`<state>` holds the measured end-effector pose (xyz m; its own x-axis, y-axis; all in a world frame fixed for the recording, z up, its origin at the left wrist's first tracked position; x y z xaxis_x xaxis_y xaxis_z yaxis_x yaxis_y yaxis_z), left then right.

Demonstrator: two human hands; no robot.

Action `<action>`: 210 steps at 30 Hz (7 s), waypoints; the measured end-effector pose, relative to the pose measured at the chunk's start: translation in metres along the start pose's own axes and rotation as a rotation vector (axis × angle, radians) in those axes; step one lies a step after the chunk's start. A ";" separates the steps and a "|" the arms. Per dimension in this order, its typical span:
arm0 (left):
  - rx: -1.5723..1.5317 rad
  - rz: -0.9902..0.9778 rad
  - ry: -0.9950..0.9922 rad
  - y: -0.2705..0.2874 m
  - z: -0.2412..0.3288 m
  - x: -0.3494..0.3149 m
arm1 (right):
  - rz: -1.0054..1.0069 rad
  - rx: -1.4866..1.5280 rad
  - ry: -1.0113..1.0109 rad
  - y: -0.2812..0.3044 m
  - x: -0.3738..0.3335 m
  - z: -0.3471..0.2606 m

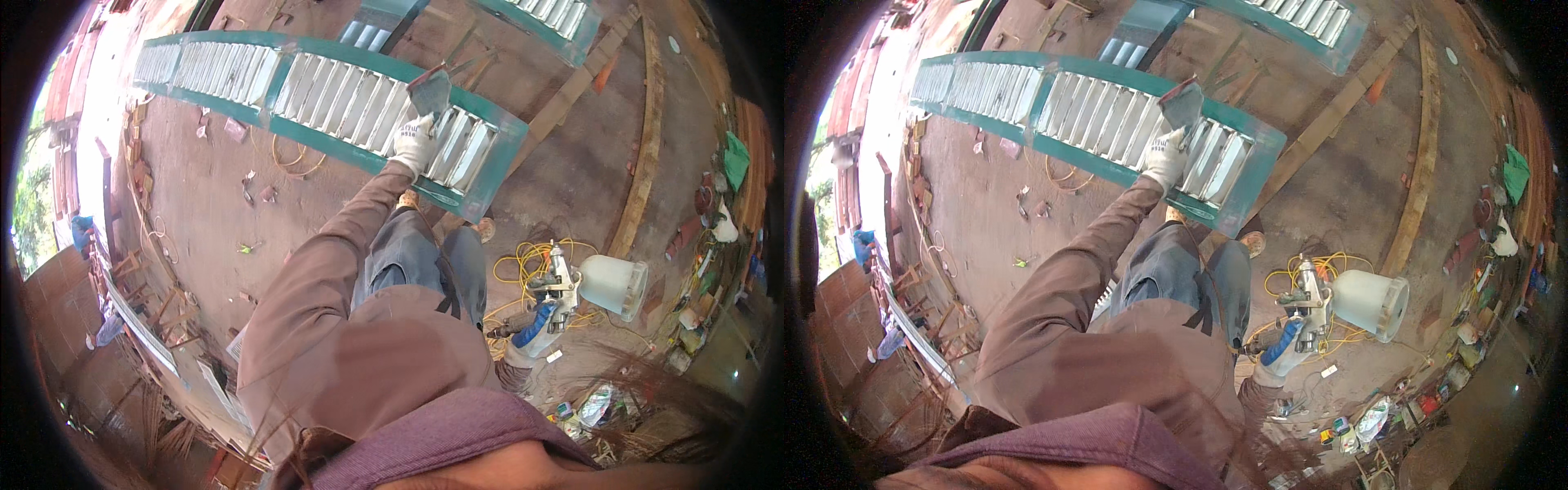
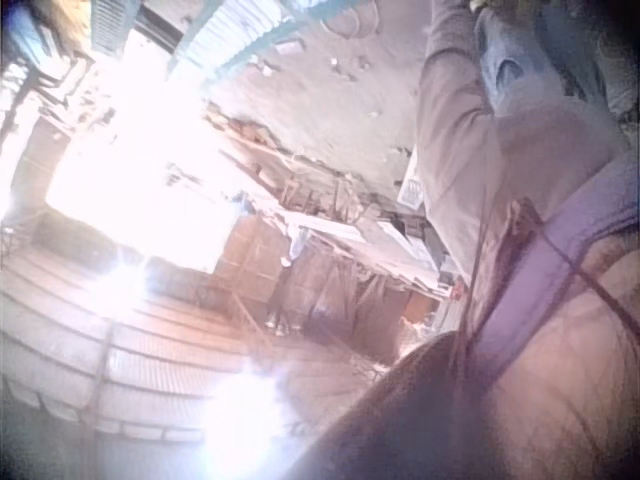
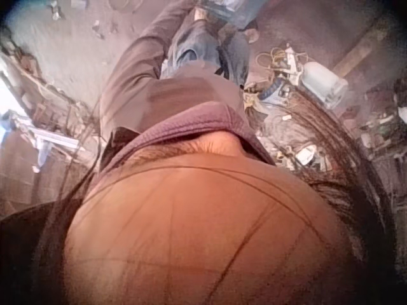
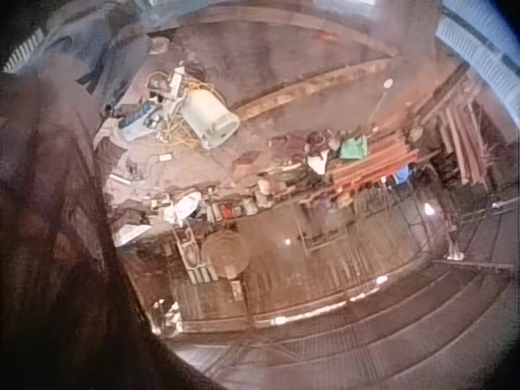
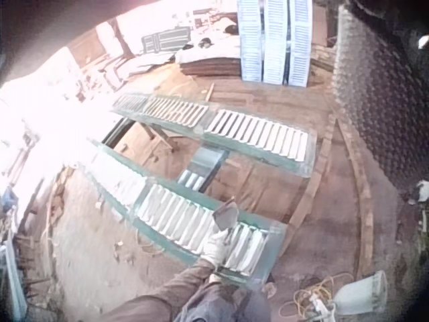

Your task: The person uses a spray gun to apply green paint to several metal ventilation grilles resting on a wooden rack. They wipe the surface with a cloth, refill the spray gun, and continue painting until the grilles are fully coated.

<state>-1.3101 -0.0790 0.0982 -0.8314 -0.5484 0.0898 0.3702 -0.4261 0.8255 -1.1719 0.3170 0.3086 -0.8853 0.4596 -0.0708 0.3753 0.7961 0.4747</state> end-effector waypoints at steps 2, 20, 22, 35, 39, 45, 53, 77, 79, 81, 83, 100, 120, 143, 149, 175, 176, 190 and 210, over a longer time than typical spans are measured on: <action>-0.093 0.178 -0.134 0.009 0.011 0.004 | -0.039 -0.069 0.039 -0.002 -0.003 -0.002; -0.102 0.089 -0.010 0.022 0.000 -0.001 | -0.074 0.122 -0.053 -0.020 -0.023 -0.007; -0.198 -0.004 0.026 0.015 -0.003 0.000 | -0.053 0.160 -0.161 -0.021 -0.024 -0.004; -0.054 -0.076 -0.087 -0.004 -0.014 0.004 | -0.170 0.013 0.018 -0.035 -0.028 -0.009; -0.119 0.073 -0.133 0.007 -0.004 0.012 | -0.163 0.069 -0.062 -0.032 -0.035 -0.003; 0.084 -0.131 -0.171 -0.004 -0.006 0.003 | -0.119 0.045 -0.136 -0.024 -0.039 0.001; 0.164 -0.369 -0.165 -0.015 -0.018 0.013 | 0.013 0.143 -0.191 -0.020 -0.051 0.000; -0.144 -0.148 0.003 -0.004 -0.016 0.013 | 0.155 -0.038 -0.172 -0.014 -0.068 0.008; -0.042 -0.223 0.080 -0.005 -0.032 0.003 | 0.076 0.008 -0.228 -0.017 -0.068 0.014; -0.135 -0.152 0.003 -0.002 -0.035 0.006 | 0.097 0.079 -0.201 -0.016 -0.067 0.014; -0.153 -0.094 -0.037 -0.001 -0.037 0.011 | 0.133 0.150 -0.201 -0.018 -0.068 0.014; -0.216 -0.377 -0.220 0.023 -0.025 0.014 | -0.015 0.138 -0.221 -0.040 -0.073 -0.020; -0.188 0.263 0.023 -0.019 -0.024 0.036 | 0.075 0.036 -0.351 -0.011 -0.075 0.030; 0.050 -0.023 0.171 -0.018 -0.050 0.003 | -0.045 0.100 -0.154 -0.020 -0.070 0.029; -0.191 0.284 0.082 -0.001 -0.026 0.000 | 0.017 0.013 -0.230 -0.013 -0.078 0.028; -0.787 0.468 0.350 -0.078 -0.099 0.003 | 0.263 0.237 -0.405 0.004 -0.093 0.063; -0.914 0.479 0.387 -0.080 -0.102 0.004 | 0.245 0.237 -0.398 0.003 -0.092 0.064; -0.399 0.179 0.203 -0.026 -0.045 -0.007 | -0.012 0.095 -0.493 -0.002 -0.081 0.080; -0.035 0.060 -0.099 -0.017 -0.029 0.006 | -0.048 0.056 -0.389 -0.005 -0.076 0.072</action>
<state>-1.3092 -0.0962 0.0684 -0.8435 -0.5005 0.1948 0.4335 -0.4203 0.7971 -1.0867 0.3061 0.2484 -0.7364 0.5273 -0.4238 0.3595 0.8357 0.4151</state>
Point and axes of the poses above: each hand's wrist, its own x-axis towards the middle knuckle, its own y-axis out of the back of the hand, z = x × y, the point moved 6 cm from there along x, towards the middle knuckle, and after that the axes turned 11 degrees about z, right-handed, at the moved point
